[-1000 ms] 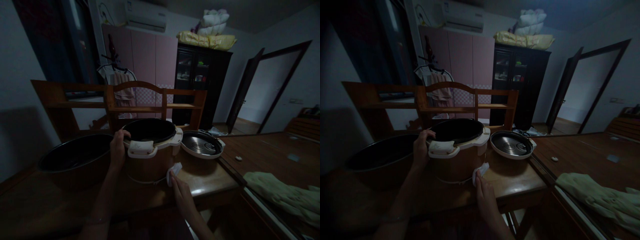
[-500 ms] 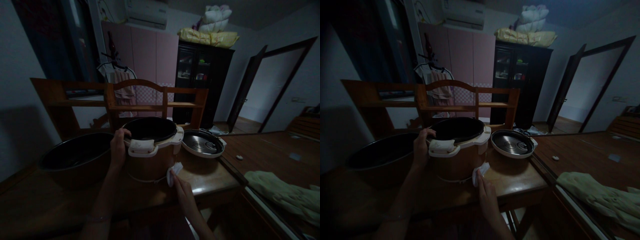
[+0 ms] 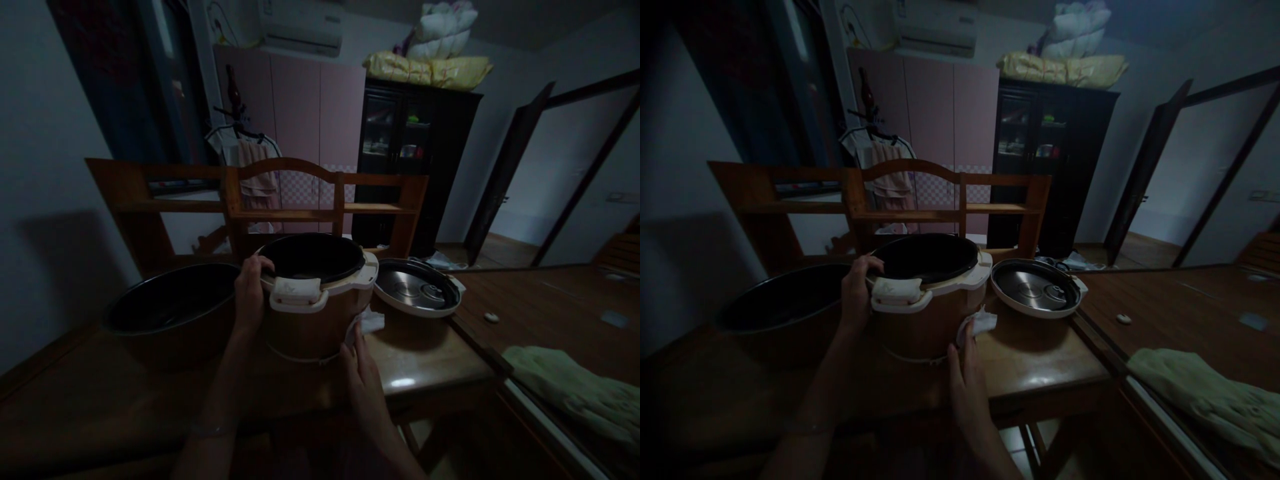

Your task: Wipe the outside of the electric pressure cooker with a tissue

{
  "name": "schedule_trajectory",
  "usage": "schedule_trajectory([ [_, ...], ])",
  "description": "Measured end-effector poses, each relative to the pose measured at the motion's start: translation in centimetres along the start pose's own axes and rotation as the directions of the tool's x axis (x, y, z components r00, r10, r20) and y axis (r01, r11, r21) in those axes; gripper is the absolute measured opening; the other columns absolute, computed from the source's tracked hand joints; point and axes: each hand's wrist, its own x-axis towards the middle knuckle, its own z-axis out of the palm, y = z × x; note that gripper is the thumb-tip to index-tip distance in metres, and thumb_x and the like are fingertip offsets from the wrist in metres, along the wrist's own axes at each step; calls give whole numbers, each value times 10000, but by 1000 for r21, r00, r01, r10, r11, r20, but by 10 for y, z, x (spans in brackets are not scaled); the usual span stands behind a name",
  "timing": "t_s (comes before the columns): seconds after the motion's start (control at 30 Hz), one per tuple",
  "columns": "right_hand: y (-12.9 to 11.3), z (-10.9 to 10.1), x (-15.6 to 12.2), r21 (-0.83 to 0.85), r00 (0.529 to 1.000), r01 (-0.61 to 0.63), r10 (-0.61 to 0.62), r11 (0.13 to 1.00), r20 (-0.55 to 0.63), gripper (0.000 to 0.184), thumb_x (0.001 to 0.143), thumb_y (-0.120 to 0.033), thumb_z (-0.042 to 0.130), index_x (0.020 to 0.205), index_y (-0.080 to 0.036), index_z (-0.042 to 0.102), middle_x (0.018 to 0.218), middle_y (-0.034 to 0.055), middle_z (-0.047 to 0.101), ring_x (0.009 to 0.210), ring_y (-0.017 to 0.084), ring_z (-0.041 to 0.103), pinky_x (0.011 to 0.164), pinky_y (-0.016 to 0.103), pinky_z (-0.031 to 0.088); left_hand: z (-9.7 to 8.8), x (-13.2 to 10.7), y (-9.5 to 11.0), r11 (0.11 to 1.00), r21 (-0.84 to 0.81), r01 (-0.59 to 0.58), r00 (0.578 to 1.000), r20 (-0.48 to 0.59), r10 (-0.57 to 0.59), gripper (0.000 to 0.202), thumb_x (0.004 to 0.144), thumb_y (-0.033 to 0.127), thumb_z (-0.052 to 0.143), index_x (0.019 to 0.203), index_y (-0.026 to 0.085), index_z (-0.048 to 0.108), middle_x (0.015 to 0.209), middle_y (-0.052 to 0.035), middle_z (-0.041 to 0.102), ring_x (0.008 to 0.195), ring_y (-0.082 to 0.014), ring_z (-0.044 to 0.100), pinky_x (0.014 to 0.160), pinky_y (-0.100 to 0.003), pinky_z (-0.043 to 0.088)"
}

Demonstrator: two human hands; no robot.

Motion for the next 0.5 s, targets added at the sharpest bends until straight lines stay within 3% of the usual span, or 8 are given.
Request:
schedule_trajectory([
  [0.2,5,29,-26,-254,989,144,-135,956,54,694,1045,-316,381,1612,-247,-13,1679,61,136,1545,250,144,1222,540,287,-1,0,-3,1000,-5,1,1000,3,-1,459,1006,502,314,778,208,582,877,-36,610,903,-180,574,929,-299,418],
  [0.33,8,38,-20,-491,945,320,-308,810,106,735,1018,-261,419,1614,-199,-7,1682,98,100,1549,305,111,1202,596,311,-1,-1,-2,1000,-15,-4,1000,17,4,437,1005,492,333,786,210,585,876,-35,606,893,-182,568,917,-304,418],
  [0.5,-3,35,8,-632,863,466,-477,619,168,760,981,-210,472,1615,-162,56,1685,116,71,1549,359,18,1206,652,259,-2,-2,-1,1000,11,7,1000,19,-8,440,1007,494,326,791,211,584,890,-37,611,895,-185,571,909,-307,422],
])
